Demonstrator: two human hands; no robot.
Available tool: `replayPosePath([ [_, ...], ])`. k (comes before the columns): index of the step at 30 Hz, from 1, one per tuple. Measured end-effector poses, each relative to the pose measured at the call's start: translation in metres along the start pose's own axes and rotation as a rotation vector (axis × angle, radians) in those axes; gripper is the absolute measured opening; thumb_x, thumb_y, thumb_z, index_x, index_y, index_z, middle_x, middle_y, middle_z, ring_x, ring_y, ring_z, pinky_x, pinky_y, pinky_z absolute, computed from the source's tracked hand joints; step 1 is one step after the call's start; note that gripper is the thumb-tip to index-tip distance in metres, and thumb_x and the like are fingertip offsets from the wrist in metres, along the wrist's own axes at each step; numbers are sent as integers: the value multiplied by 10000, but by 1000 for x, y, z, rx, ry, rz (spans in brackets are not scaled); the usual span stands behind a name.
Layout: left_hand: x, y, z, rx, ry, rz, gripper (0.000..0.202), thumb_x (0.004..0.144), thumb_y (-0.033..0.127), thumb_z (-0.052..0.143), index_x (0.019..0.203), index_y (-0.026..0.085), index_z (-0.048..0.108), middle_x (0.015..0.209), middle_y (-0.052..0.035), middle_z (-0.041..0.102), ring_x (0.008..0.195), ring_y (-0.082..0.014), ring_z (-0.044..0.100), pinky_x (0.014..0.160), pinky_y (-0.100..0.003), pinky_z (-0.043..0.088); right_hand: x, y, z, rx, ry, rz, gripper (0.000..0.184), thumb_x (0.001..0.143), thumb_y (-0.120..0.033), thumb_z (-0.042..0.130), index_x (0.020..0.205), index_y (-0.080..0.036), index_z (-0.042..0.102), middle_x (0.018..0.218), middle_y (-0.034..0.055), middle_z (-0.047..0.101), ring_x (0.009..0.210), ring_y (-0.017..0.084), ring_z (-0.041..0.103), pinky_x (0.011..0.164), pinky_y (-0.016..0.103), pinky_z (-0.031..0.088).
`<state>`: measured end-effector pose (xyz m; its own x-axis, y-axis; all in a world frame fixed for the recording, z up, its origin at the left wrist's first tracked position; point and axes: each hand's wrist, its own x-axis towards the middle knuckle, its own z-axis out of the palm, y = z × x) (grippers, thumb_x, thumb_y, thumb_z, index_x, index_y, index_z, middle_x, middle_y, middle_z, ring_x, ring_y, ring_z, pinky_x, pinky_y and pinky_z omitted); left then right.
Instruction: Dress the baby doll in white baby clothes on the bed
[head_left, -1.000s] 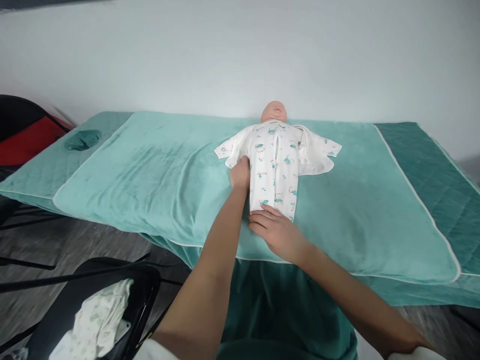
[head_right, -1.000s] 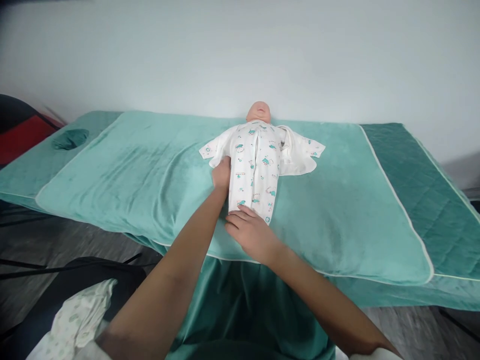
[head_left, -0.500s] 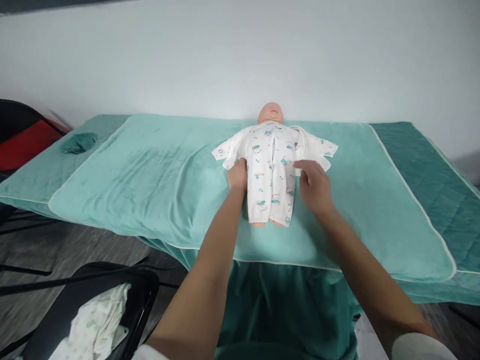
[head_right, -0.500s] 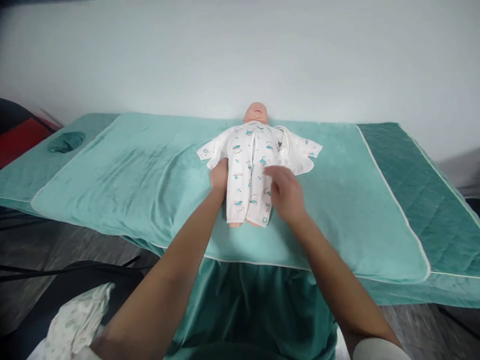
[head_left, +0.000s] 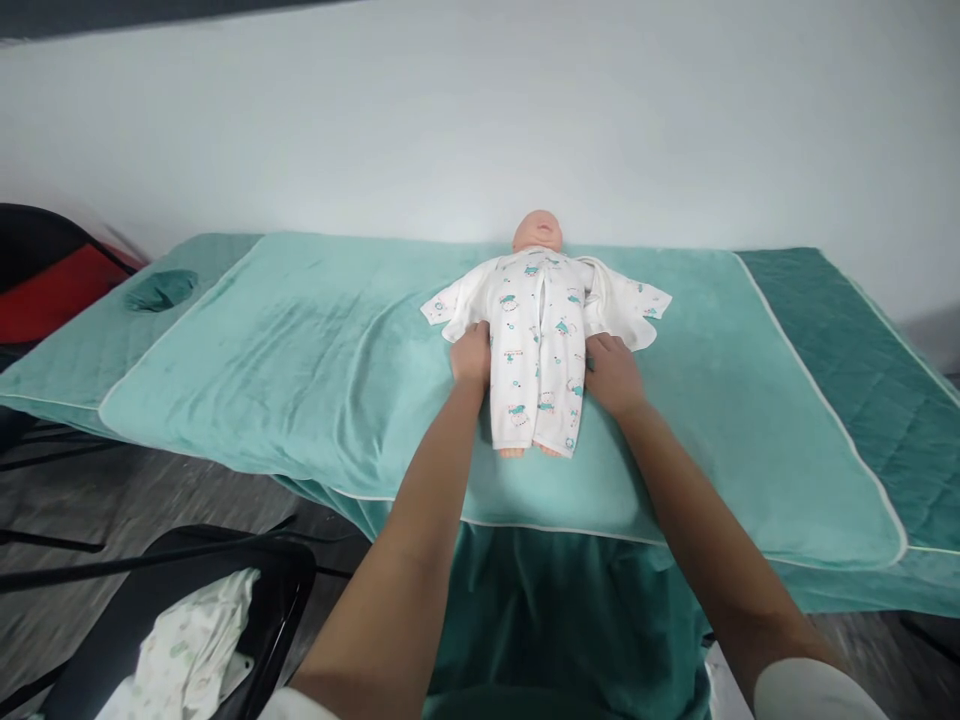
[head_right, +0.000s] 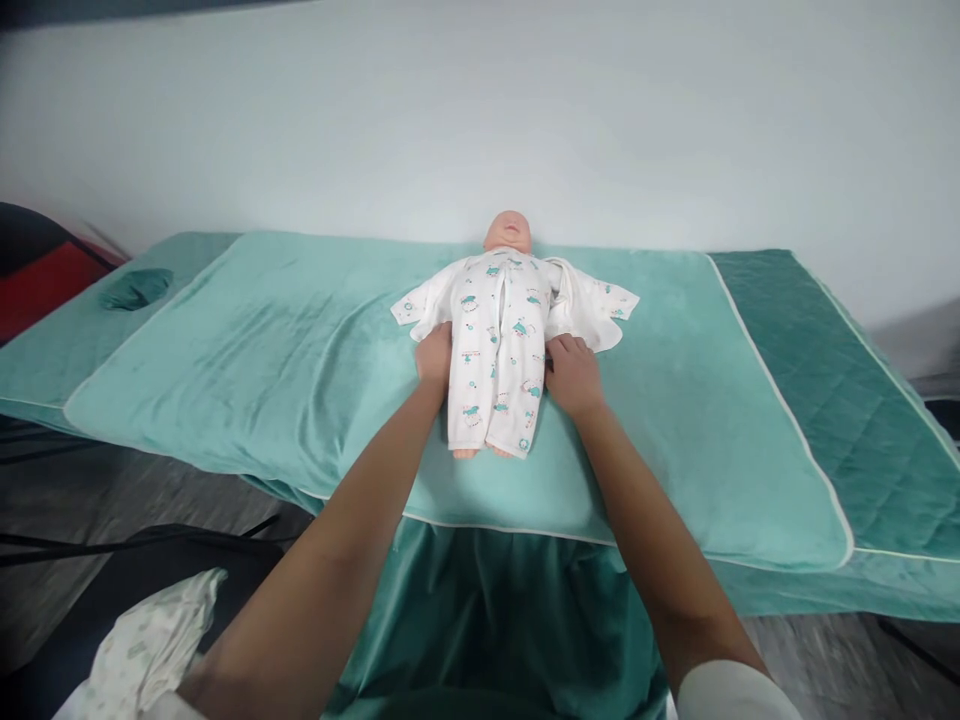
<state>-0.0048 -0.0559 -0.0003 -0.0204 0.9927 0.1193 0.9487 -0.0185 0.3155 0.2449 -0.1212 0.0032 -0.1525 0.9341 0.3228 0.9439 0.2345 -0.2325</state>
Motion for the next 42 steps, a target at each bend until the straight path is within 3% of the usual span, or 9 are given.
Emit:
replayPosePath([
  [4,-3,2,-2,35,29,60,212,1008,293,454,1044,218,649,1133,-106,703,1000,-273,670,754,-367,465,2,1,0,-64,-10,0,134,913,-210,532,965,-194,653,1122,132,672,1049,310,527,832,401,385],
  [10,-16,3,-5,138,151,273,283,1010,269,444,1043,193,715,1215,-150,680,1222,-329,554,982,-477,451,2,-2,-2,-61,-79,-29,162,927,-194,487,918,-190,650,1010,125,675,971,293,537,788,386,349],
  [14,-19,0,-2,72,123,456,329,966,281,508,1208,193,713,1342,-146,660,1376,-325,476,1163,-483,369,-1,-2,-2,-64,-65,-50,189,907,-175,498,994,-172,666,1076,134,652,1021,299,538,817,390,367],
  [17,-18,-2,-1,45,80,553,418,918,300,567,1299,172,682,1321,-147,683,1380,-333,492,1253,-476,287,-3,0,-2,-57,-52,-94,240,884,-174,526,1062,-169,686,1137,137,634,1075,304,526,855,394,383],
  [23,-12,-1,0,-98,62,548,533,902,351,581,1398,157,612,1348,-160,672,1356,-338,534,1217,-471,376,3,-2,2,-81,-60,-134,305,889,-174,526,1138,-151,701,1180,164,643,1115,326,520,902,421,397],
  [30,-4,-5,7,-178,33,603,499,902,346,583,1371,181,632,1372,-139,654,1323,-344,573,1179,-456,434,17,-13,5,-10,-28,-103,320,929,-189,482,1142,-119,711,1146,194,708,1106,350,598,949,470,454],
  [33,-4,-4,5,-157,23,612,518,892,360,594,1358,137,631,1372,-169,648,1334,-360,563,1189,-473,419,15,-11,6,156,-25,-154,324,897,-299,565,1143,-160,724,1197,164,731,1154,362,631,1008,503,489],
  [37,-7,0,1,-129,5,585,501,904,385,588,1346,153,629,1388,-160,646,1359,-348,545,1183,-466,416,8,-3,8,425,56,-160,515,887,-496,602,1342,-257,647,1377,91,684,1299,353,608,1105,538,495],
  [42,-10,5,-4,-80,-18,523,381,932,351,565,1253,183,682,1325,-144,686,1316,-342,567,1148,-464,434,7,0,17,431,65,-138,545,853,-523,634,1302,-216,669,1323,131,713,1244,376,651,1075,560,527],
])
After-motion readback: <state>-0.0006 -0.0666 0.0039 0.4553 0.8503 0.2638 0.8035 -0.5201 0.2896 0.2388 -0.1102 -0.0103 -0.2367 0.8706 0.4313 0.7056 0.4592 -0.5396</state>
